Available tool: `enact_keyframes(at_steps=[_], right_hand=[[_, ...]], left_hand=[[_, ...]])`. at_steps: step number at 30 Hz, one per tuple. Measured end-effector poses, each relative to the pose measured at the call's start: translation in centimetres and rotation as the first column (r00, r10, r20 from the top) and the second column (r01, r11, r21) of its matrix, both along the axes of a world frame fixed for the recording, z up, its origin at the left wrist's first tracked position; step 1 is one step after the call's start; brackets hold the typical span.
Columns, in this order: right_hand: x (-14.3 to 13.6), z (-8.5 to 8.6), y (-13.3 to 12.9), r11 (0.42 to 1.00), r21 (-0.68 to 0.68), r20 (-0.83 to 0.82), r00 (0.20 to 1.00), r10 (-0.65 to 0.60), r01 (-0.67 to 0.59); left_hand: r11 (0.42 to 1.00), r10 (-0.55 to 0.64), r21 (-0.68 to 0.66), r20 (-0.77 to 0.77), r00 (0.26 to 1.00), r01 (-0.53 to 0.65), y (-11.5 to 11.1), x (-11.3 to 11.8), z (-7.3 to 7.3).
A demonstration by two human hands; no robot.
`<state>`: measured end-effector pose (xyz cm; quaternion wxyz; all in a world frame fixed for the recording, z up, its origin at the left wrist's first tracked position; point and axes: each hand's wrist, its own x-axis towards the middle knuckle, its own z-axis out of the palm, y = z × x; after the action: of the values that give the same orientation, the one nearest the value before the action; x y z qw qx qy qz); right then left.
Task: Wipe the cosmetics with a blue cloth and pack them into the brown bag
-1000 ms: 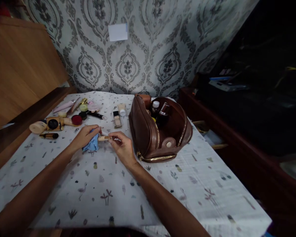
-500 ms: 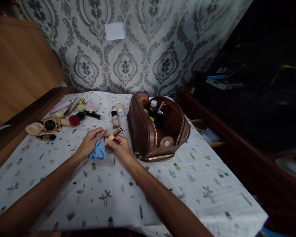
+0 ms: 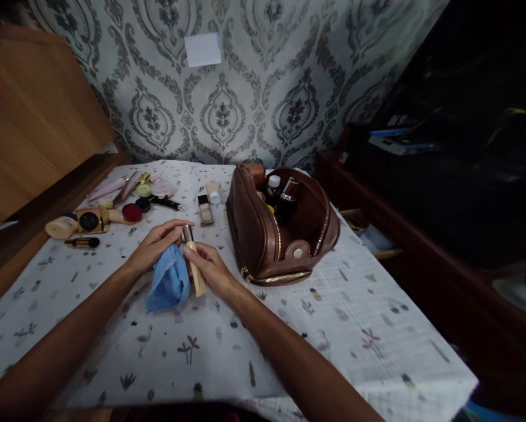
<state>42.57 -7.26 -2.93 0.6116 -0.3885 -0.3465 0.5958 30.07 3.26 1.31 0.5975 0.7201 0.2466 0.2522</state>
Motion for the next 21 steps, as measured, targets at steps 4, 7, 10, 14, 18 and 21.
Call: enact_keyframes(at_steps=[4, 7, 10, 14, 18, 21], right_hand=[[0.2, 0.0, 0.1, 0.998, -0.053, -0.042, 0.999, 0.021, -0.023], [0.5, 0.1, 0.1, 0.996, -0.071, -0.077, 0.996, 0.040, -0.045], [0.7, 0.2, 0.1, 0.995, -0.059, -0.093, 0.993, 0.075, -0.081], [0.7, 0.2, 0.1, 0.995, -0.052, -0.058, 0.995, 0.086, -0.089], [0.5, 0.1, 0.1, 0.998, -0.047, 0.007, 0.999, 0.049, -0.049], [0.4, 0.0, 0.2, 0.999, -0.035, 0.080, 0.997, 0.003, 0.000]], left_hand=[[0.998, 0.014, -0.063, 0.015, 1.000, -0.013, 0.6, -0.1, -0.6], [0.996, 0.051, -0.081, 0.037, 0.998, -0.048, 1.0, -0.2, -1.1], [0.996, 0.048, -0.074, 0.047, 0.998, -0.044, 1.1, -0.2, -1.2], [0.999, 0.012, -0.033, 0.042, 0.999, -0.011, 1.0, -0.2, -1.0], [1.000, -0.001, -0.021, 0.042, 0.999, 0.002, 0.9, -0.2, -0.5], [1.000, 0.009, -0.001, 0.034, 0.999, -0.009, 0.8, -0.3, -0.3]])
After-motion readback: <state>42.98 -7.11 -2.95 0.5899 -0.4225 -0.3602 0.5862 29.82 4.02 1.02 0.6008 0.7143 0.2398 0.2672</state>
